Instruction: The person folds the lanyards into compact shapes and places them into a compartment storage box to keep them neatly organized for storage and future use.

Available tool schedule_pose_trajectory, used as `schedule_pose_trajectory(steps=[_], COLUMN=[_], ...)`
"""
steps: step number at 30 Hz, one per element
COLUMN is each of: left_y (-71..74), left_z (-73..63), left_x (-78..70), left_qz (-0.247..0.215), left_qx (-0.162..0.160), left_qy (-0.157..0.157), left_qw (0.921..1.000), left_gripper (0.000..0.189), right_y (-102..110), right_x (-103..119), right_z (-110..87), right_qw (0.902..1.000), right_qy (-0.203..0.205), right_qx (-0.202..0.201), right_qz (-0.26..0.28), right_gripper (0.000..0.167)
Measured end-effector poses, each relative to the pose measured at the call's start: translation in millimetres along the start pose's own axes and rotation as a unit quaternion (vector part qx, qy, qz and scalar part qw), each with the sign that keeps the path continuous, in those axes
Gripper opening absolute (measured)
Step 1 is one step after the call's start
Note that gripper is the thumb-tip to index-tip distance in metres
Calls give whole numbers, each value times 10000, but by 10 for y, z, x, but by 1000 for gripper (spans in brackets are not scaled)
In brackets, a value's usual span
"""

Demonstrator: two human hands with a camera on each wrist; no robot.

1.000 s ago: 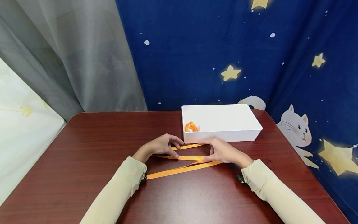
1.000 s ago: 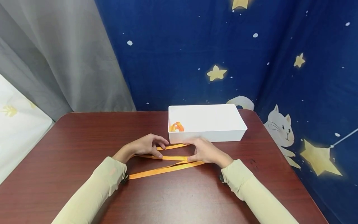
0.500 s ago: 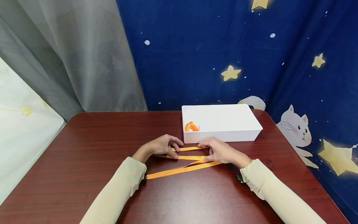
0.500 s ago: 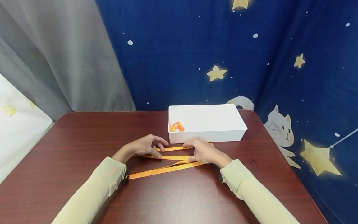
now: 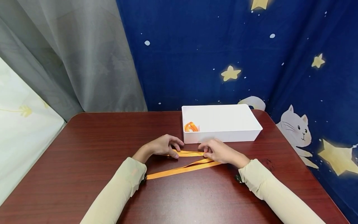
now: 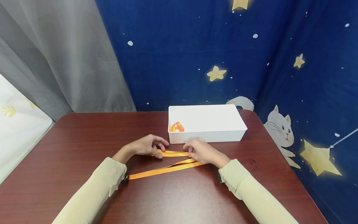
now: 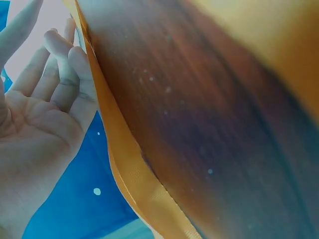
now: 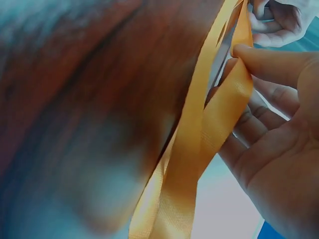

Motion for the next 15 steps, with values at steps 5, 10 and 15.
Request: schedule_pose_trajectory(steps=[5, 10, 15], left_y=[-12, -19, -25], left_z=[14, 18, 18], left_x=[7, 12, 22], left_qz=[5, 231, 579], left_qx=[55, 60, 65], left_qy=[-9, -36, -168], left_qw=[10000, 9997, 9982], left_gripper=[49, 44, 35], right_y=[-10, -7, 51], right_x=[20, 72, 159], right_z=[8, 31, 53], right_qw=[9996, 9984, 9976], right_qy=[205, 268, 175], right_qx=[-179, -303, -374], right_qz=[87, 399, 559], right_gripper=[17, 16, 16])
Point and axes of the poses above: each hand's wrist, its own z-axis towards the middle knuckle, its own y-axis out of the back of the hand, x = y × z, the point moved 1 cm from there along z, towards the middle knuckle, and after that the axes turned 6 degrees about -x, right-handed, at the moved point
